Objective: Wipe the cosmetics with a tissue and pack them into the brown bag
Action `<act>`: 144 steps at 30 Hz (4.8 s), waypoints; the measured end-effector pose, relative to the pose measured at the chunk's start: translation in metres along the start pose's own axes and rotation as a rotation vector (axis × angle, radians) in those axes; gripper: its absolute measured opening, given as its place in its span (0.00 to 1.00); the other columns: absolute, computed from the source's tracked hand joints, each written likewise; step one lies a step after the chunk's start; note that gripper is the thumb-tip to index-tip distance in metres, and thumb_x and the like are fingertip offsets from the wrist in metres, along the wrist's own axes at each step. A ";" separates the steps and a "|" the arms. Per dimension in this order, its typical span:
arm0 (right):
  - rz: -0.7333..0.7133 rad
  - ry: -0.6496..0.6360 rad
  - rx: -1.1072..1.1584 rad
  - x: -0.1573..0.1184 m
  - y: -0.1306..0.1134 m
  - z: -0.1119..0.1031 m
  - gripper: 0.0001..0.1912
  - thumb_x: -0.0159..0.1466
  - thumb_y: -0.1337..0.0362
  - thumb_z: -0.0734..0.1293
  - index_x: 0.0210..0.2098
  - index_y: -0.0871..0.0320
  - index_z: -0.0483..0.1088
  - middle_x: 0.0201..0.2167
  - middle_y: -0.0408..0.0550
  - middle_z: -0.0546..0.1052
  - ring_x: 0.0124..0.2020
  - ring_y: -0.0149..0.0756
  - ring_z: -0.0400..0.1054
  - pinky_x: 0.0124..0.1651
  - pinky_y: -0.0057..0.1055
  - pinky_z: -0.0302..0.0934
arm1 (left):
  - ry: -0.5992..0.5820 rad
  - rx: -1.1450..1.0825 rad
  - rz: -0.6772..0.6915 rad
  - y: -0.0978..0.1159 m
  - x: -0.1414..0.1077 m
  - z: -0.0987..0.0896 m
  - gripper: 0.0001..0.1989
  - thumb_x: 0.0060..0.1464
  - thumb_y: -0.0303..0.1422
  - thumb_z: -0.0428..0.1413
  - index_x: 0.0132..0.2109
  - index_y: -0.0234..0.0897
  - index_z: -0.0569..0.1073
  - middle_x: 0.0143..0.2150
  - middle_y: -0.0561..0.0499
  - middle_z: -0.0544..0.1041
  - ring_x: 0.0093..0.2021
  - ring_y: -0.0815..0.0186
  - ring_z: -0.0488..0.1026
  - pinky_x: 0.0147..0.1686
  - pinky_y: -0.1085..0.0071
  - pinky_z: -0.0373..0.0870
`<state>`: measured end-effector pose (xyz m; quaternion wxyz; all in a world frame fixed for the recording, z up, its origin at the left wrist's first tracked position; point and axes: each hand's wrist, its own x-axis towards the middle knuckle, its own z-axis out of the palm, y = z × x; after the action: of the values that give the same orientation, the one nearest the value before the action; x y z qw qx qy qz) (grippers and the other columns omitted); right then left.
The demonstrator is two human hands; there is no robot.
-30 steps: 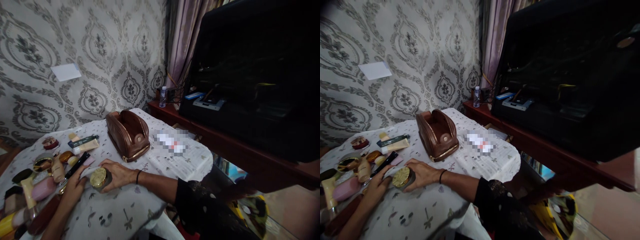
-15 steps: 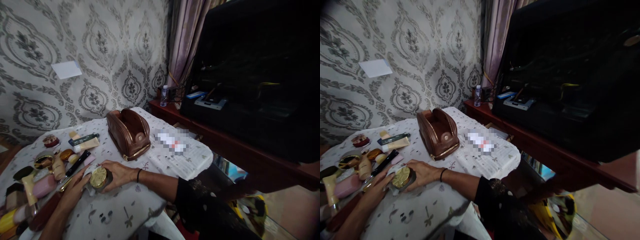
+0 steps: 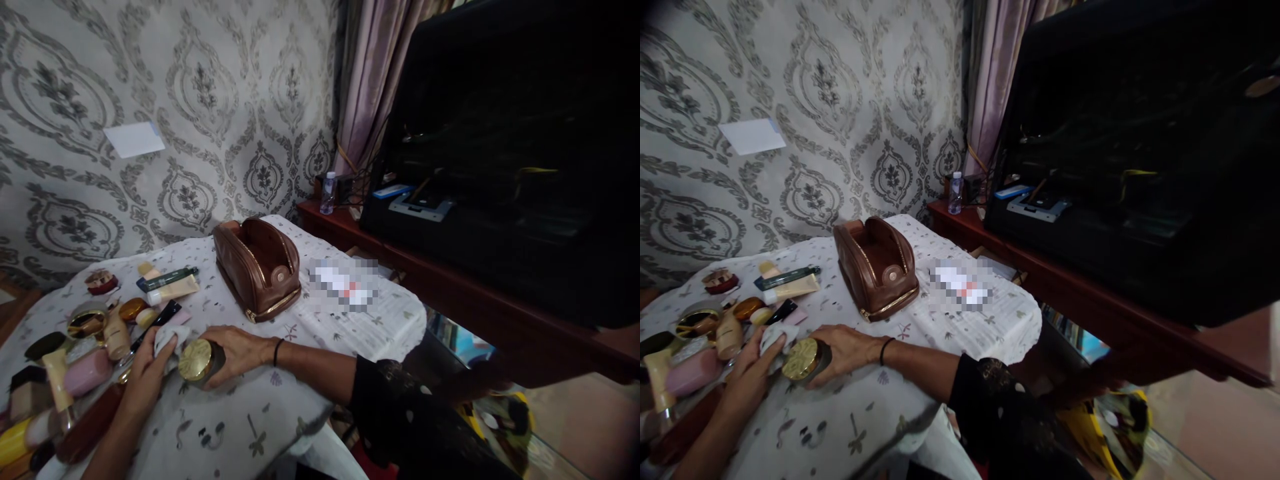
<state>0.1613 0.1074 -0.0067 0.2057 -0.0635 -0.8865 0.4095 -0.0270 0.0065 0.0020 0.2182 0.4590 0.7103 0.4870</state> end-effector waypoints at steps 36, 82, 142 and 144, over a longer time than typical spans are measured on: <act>0.027 -0.032 0.073 0.000 0.005 0.000 0.27 0.51 0.55 0.77 0.45 0.58 0.69 0.39 0.44 0.75 0.41 0.35 0.69 0.44 0.26 0.63 | -0.088 0.121 0.140 -0.004 0.002 0.010 0.23 0.53 0.51 0.52 0.48 0.39 0.69 0.39 0.50 0.76 0.40 0.57 0.74 0.40 0.65 0.72; -0.037 0.183 -0.146 0.001 0.014 0.007 0.35 0.56 0.55 0.75 0.59 0.59 0.64 0.50 0.57 0.74 0.50 0.47 0.70 0.54 0.43 0.64 | -0.037 0.312 0.410 0.026 -0.016 0.001 0.07 0.55 0.25 0.51 0.39 0.35 0.73 0.39 0.48 0.72 0.42 0.60 0.70 0.45 0.65 0.68; -0.121 0.191 -0.077 0.001 0.008 0.015 0.31 0.54 0.60 0.76 0.54 0.58 0.66 0.46 0.53 0.72 0.48 0.45 0.69 0.52 0.41 0.65 | -0.102 0.292 0.219 0.015 -0.034 -0.019 0.07 0.51 0.25 0.52 0.35 0.35 0.74 0.32 0.51 0.76 0.35 0.62 0.72 0.38 0.69 0.67; -0.105 0.198 -0.073 0.001 0.008 0.015 0.29 0.54 0.59 0.76 0.53 0.57 0.67 0.45 0.51 0.72 0.46 0.44 0.69 0.50 0.40 0.65 | -0.087 0.309 0.208 0.012 -0.044 -0.017 0.05 0.52 0.27 0.53 0.34 0.35 0.73 0.32 0.51 0.75 0.35 0.62 0.71 0.37 0.69 0.66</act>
<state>0.1534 0.1025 -0.0209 0.3111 -0.0644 -0.8783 0.3573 -0.0134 -0.0386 0.0135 0.1244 0.5786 0.7152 0.3717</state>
